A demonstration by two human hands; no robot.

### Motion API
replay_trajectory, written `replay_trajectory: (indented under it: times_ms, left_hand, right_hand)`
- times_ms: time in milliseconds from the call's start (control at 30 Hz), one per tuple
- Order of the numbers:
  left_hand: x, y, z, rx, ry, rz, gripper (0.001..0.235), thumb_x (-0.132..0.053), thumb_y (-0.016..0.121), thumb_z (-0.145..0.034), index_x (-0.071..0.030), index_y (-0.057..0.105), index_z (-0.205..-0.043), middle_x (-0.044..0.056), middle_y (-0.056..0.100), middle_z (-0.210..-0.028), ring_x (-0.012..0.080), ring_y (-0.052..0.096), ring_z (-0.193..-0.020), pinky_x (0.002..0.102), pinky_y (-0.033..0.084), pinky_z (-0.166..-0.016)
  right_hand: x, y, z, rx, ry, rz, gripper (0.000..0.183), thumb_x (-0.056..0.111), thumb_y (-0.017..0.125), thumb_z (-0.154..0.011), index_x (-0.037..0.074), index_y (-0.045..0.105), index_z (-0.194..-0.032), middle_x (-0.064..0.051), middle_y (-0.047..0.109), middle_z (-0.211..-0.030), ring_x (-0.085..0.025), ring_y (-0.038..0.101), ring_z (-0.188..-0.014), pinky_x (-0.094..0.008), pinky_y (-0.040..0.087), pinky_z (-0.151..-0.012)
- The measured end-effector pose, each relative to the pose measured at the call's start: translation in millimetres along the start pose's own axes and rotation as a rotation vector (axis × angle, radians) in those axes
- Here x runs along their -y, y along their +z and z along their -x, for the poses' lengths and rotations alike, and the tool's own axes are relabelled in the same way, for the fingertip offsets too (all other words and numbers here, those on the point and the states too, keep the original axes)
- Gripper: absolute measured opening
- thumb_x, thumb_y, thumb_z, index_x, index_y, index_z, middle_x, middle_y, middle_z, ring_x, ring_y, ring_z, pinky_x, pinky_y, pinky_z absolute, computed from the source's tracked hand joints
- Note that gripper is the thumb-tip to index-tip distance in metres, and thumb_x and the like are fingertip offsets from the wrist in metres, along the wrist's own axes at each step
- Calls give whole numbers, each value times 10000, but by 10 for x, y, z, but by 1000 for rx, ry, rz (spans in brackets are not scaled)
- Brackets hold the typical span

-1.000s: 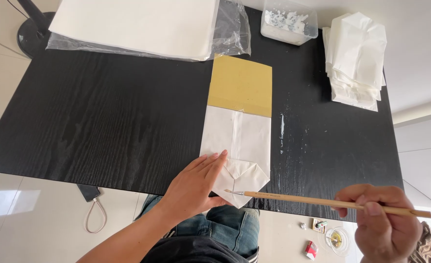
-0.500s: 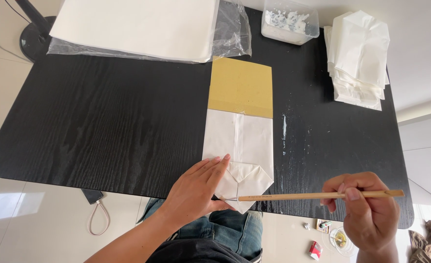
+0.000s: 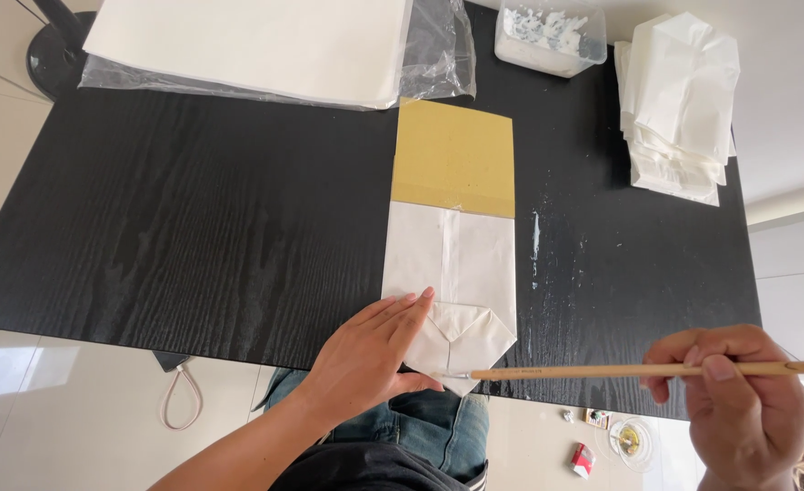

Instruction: Applying glue to paper sheets and folding them to create paper bags.

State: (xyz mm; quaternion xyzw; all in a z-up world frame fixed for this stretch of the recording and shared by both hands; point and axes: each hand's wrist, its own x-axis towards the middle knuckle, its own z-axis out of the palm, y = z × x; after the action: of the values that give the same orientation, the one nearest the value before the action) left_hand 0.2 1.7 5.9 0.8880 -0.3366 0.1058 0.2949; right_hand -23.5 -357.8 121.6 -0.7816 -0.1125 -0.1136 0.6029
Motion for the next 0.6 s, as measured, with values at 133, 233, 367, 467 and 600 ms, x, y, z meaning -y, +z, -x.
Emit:
replay_trajectory:
  times_ms: [133,233,367,467,600]
  left_hand:
    - [15,18,17,25,-10,4,1196,-565,920,-686,43,347,-1541,175,561,-1503,290,557,-1364,400,410,-1161]
    - [41,23,4,63,-33,1,1217,-570,921,-695,25,312,-1565,173,544,-1520,283,544,-1378,405,400,-1156]
    - [33,35,11,62,-44,23,1209,-549,938,-687,22,324,-1558,169,562,-1501,280,552,-1368,408,398,-1162]
    - [30,44,11,79,-55,24,1212,-542,941,-690,19,313,-1561,166,557,-1505,279,546,-1369,407,393,-1165]
    - [40,40,-19,52,-32,-2,1196,-526,953,-681,29,337,-1543,155,549,-1515,270,551,-1363,398,403,-1167]
  right_hand:
    - [-188,47,-94,127,-114,-135,212,71,391,-1067,44,594,-1010,-182,718,-857,-205,704,-557,-218,642,-434]
    - [-219,177,-138,98,-93,-59,208,53,357,-1048,31,546,-965,-185,659,-753,-218,644,-497,-233,577,-403]
    - [-326,234,-129,78,8,-147,197,102,381,-1054,45,544,-960,-216,640,-730,-239,627,-517,-256,546,-415]
    - [-420,208,-173,85,38,-186,195,115,385,-1066,51,545,-973,-221,629,-738,-252,618,-518,-271,542,-423]
    - [-617,94,-247,97,131,-280,183,107,389,-1050,55,551,-983,-229,623,-722,-267,617,-530,-285,516,-410]
